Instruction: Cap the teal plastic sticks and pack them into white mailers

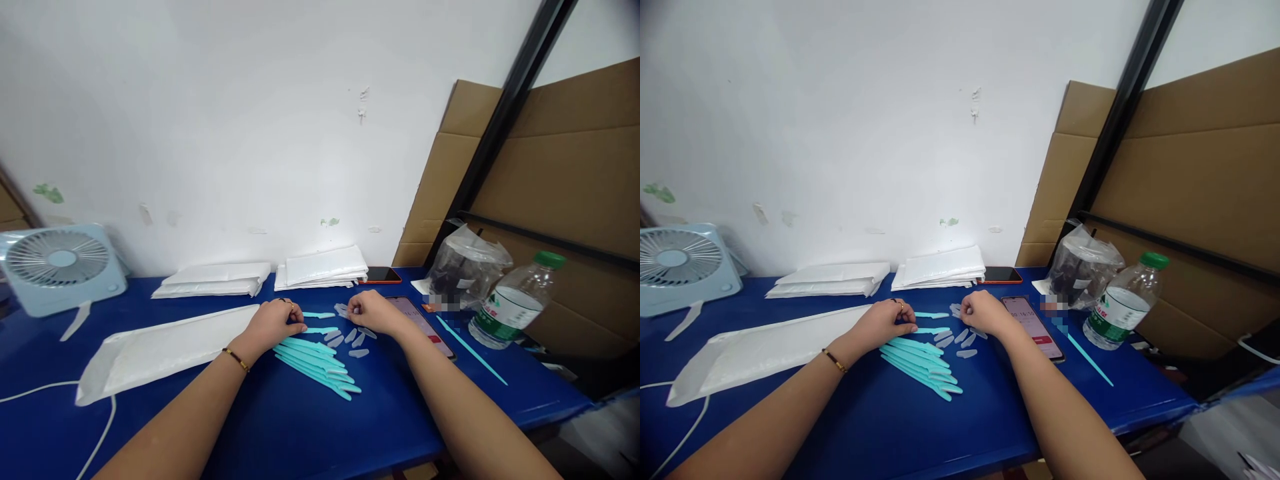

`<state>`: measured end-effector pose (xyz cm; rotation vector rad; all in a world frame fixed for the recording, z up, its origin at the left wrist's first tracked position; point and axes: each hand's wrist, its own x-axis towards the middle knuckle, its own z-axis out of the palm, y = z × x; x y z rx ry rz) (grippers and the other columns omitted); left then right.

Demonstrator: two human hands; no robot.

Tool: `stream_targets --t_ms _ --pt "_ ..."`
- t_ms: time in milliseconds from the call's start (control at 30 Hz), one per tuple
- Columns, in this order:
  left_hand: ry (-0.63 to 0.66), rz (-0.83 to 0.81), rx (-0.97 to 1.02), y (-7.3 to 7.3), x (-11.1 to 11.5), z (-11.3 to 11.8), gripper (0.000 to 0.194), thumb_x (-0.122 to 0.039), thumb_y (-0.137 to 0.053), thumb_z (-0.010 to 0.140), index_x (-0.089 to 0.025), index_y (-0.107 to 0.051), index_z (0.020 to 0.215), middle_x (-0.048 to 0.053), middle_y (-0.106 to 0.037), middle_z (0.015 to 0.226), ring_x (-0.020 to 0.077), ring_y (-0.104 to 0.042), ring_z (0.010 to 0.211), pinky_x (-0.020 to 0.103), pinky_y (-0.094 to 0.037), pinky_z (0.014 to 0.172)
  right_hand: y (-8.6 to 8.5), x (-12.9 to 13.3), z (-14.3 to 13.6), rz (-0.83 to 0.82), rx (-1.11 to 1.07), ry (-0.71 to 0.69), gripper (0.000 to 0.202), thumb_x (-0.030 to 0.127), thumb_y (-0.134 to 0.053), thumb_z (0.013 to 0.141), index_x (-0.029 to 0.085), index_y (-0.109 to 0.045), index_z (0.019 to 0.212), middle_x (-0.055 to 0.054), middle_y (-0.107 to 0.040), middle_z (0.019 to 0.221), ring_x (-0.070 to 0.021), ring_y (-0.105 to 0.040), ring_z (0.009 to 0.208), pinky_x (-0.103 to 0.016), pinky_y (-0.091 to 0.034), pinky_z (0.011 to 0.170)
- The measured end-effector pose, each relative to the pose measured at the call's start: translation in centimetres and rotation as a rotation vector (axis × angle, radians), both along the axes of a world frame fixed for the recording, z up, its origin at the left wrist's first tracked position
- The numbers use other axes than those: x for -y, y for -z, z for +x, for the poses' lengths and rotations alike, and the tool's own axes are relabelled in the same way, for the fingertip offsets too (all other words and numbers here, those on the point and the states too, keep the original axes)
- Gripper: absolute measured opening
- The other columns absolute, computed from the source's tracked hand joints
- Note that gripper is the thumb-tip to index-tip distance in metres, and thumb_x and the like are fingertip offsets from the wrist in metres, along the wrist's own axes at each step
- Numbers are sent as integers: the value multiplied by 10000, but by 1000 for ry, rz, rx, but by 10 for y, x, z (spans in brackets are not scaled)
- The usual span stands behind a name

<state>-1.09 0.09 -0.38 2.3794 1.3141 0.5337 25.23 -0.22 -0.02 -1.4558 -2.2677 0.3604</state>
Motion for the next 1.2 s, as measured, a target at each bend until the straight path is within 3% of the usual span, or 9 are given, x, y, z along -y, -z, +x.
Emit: stream_targets --t_ms 133,233,433,633,833,1200 --pt "30 -22 21 0 0 -2 236 -455 -641 634 -241 -683 726 11 -644 775 173 -556 711 238 -358 603 -3 0 0 -84 -128 -47 169 292 -562 757 198 -701 773 -16 -666 628 -134 -570 495 -234 -400 502" --pt "65 -55 1 0 0 -2 217 -428 -640 638 -233 -679 725 11 -643 749 163 -552 674 232 -352 570 -3 0 0 -111 -174 -75 186 286 -558 759 192 -695 843 -24 -669 661 -139 -589 528 -234 -424 516" --pt "21 30 -52 0 0 1 184 -291 -504 736 -202 -642 652 35 -667 782 161 -540 648 257 -323 573 -3 2 -2 -171 -228 -94 95 247 -589 720 180 -639 764 -8 -627 584 -136 -577 515 -226 -420 499" --pt "-3 2 13 2 1 0 259 -381 -442 796 -193 -598 712 43 -639 783 168 -534 660 259 -340 590 -11 8 -5 -12 -183 -81 74 253 -557 752 190 -588 775 6 -590 602 -118 -535 538 -203 -371 495" --pt "-4 -169 159 2 0 -1 309 -472 -416 802 -195 -537 737 -6 -540 652 149 -497 609 238 -350 547 -20 13 -9 231 -12 -154 113 142 -518 759 188 -621 745 -20 -606 698 -118 -528 622 -203 -346 570" --pt "1 -320 235 -7 4 -3 390 -553 -430 770 -174 -523 767 -18 -482 679 137 -481 641 234 -377 594 -18 13 -10 383 81 -185 166 100 -469 791 182 -602 734 -43 -593 739 -133 -538 681 -211 -368 621"
